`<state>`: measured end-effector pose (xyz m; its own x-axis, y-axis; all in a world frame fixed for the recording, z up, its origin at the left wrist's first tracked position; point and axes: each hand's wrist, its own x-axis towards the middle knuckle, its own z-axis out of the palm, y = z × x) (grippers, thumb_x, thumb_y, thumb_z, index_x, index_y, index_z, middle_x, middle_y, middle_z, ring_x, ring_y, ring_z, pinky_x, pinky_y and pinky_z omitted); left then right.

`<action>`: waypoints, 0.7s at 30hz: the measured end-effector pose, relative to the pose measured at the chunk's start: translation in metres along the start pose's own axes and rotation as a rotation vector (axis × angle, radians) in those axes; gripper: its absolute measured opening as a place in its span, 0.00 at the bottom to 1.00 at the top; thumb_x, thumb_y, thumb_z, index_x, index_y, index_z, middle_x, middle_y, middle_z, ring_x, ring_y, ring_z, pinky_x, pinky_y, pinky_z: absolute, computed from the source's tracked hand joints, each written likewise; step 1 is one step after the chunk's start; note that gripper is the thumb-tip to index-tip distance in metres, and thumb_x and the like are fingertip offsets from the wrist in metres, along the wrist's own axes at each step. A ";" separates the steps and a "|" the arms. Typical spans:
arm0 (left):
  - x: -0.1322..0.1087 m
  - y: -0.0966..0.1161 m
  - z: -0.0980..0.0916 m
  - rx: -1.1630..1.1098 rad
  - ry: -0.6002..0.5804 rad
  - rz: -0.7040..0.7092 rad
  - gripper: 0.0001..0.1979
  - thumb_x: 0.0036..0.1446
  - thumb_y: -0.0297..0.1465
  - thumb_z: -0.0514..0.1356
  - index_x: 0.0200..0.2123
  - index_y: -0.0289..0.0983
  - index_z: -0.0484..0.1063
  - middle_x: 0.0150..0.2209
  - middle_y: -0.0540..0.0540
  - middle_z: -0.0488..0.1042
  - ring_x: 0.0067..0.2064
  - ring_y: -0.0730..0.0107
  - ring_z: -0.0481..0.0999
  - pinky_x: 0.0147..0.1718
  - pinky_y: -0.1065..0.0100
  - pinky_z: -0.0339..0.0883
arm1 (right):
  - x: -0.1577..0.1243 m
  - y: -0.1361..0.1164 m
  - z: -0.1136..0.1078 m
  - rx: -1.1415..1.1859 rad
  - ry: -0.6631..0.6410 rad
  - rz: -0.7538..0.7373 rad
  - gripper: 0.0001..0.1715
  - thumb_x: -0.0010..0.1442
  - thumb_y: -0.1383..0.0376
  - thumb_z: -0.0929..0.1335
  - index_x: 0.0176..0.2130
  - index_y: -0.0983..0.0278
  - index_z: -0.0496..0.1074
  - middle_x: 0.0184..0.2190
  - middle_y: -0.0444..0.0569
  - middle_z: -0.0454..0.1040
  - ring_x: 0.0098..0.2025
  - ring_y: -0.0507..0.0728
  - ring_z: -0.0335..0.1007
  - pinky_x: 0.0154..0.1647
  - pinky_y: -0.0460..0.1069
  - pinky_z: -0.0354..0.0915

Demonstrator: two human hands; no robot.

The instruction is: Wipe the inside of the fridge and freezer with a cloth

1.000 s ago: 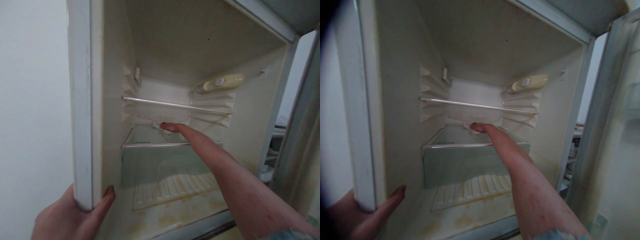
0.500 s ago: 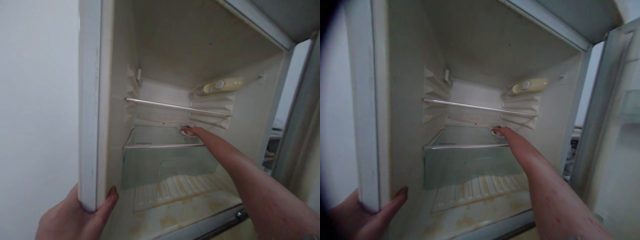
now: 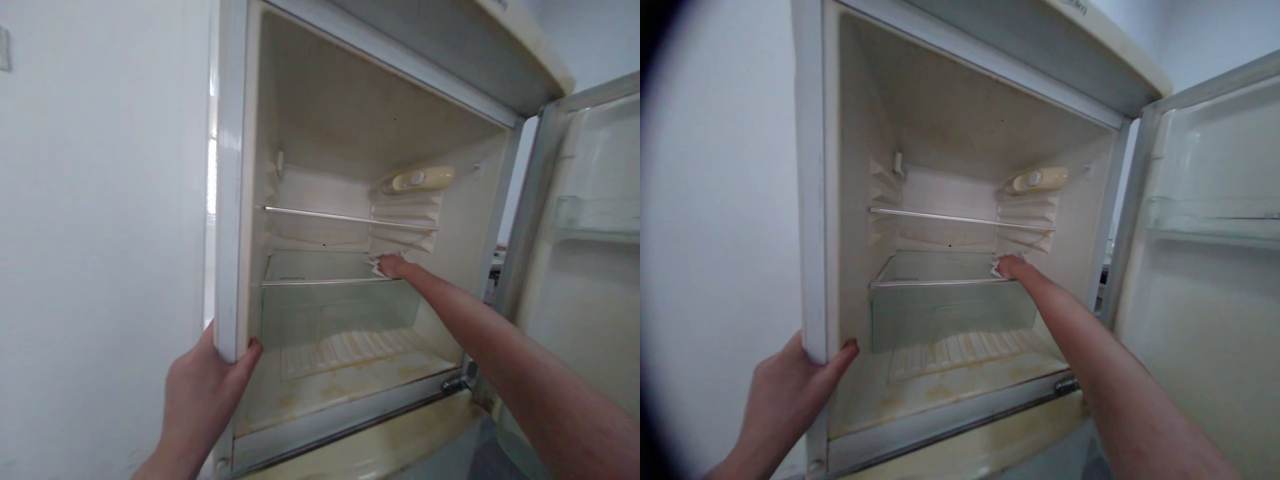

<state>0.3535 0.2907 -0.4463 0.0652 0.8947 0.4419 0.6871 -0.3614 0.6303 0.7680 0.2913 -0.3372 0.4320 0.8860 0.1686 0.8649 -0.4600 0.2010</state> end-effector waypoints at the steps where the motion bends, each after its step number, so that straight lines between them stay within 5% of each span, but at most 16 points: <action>1: 0.000 0.000 0.000 -0.008 0.007 0.001 0.23 0.53 0.52 0.51 0.41 0.41 0.67 0.33 0.36 0.80 0.44 0.34 0.81 0.38 0.56 0.66 | -0.005 -0.002 -0.001 -0.019 0.007 -0.002 0.16 0.71 0.68 0.67 0.51 0.74 0.80 0.55 0.70 0.76 0.59 0.68 0.75 0.62 0.59 0.68; 5: -0.001 -0.001 0.001 -0.035 0.028 0.024 0.21 0.53 0.50 0.53 0.40 0.41 0.69 0.34 0.36 0.81 0.43 0.38 0.81 0.38 0.57 0.67 | -0.021 -0.032 -0.005 -0.035 0.080 -0.107 0.20 0.69 0.68 0.66 0.54 0.76 0.79 0.55 0.73 0.76 0.61 0.72 0.74 0.61 0.57 0.67; 15: -0.002 0.001 -0.001 -0.061 0.068 0.043 0.18 0.52 0.49 0.55 0.34 0.42 0.69 0.32 0.38 0.81 0.40 0.42 0.82 0.36 0.58 0.69 | -0.052 -0.197 -0.023 0.214 0.310 -0.544 0.25 0.77 0.59 0.56 0.53 0.67 0.77 0.51 0.61 0.80 0.54 0.66 0.78 0.50 0.53 0.69; 18: -0.002 0.003 -0.002 -0.059 0.076 0.025 0.18 0.52 0.50 0.55 0.34 0.41 0.69 0.34 0.36 0.82 0.41 0.39 0.82 0.37 0.56 0.69 | -0.068 -0.204 -0.021 0.507 0.349 -0.553 0.31 0.79 0.55 0.52 0.50 0.63 0.77 0.48 0.57 0.82 0.53 0.62 0.79 0.51 0.51 0.68; 21: -0.004 0.006 -0.004 -0.081 0.077 0.020 0.18 0.51 0.49 0.57 0.35 0.40 0.70 0.35 0.36 0.82 0.41 0.41 0.82 0.38 0.56 0.71 | -0.069 -0.181 -0.013 0.873 0.324 -0.420 0.35 0.78 0.55 0.47 0.53 0.64 0.75 0.52 0.61 0.79 0.55 0.63 0.77 0.51 0.52 0.70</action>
<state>0.3542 0.2840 -0.4415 0.0203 0.8656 0.5003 0.6251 -0.4015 0.6693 0.5787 0.3129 -0.3722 0.0733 0.8475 0.5257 0.8711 0.2023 -0.4475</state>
